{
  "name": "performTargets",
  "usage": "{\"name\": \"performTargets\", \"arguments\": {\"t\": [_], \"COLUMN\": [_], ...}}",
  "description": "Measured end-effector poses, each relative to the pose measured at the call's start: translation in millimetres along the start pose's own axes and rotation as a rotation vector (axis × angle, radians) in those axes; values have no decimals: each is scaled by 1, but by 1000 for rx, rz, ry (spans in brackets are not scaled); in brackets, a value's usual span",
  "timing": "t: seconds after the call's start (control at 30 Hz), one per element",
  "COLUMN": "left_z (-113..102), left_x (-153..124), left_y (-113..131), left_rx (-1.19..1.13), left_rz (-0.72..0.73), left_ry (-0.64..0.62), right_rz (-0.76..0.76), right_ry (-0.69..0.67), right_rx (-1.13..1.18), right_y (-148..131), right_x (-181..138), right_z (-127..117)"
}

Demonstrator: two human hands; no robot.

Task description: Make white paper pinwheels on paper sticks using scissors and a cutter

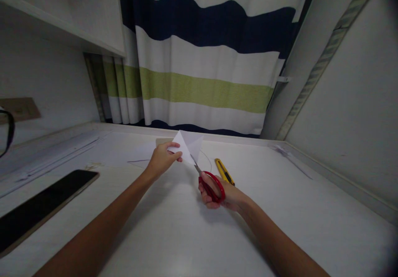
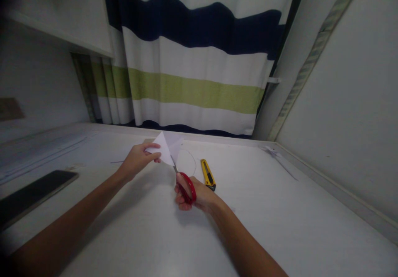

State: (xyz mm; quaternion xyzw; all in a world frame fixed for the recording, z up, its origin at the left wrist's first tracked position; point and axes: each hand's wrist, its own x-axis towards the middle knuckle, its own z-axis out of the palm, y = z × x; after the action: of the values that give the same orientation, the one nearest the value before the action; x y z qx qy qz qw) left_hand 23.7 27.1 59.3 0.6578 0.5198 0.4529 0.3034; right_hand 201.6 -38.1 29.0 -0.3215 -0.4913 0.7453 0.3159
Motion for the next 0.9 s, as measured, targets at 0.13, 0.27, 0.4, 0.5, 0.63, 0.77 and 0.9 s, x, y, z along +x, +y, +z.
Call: {"name": "performTargets", "arguments": {"t": [0.13, 0.27, 0.4, 0.5, 0.63, 0.77, 0.9], "left_z": [0, -1, 1, 0, -10, -20, -16], "left_x": [0, -1, -1, 1, 9, 15, 13], "left_y": [0, 0, -1, -4, -14, -21, -17], "left_rx": [-4, -1, 21, 39, 76, 146, 142], "left_rz": [-6, 1, -4, 20, 57, 89, 132], "left_ry": [1, 2, -4, -4, 49, 66, -108], "right_rz": [17, 24, 8, 26, 112, -63, -502], "right_ry": [25, 36, 22, 3, -24, 137, 632], "right_rx": [-25, -25, -23, -13, -59, -251, -429], "right_y": [-1, 0, 1, 1, -6, -23, -31], "right_x": [-1, -1, 0, 0, -8, -19, -16], "right_z": [1, -1, -1, -2, -8, -13, -18]}}
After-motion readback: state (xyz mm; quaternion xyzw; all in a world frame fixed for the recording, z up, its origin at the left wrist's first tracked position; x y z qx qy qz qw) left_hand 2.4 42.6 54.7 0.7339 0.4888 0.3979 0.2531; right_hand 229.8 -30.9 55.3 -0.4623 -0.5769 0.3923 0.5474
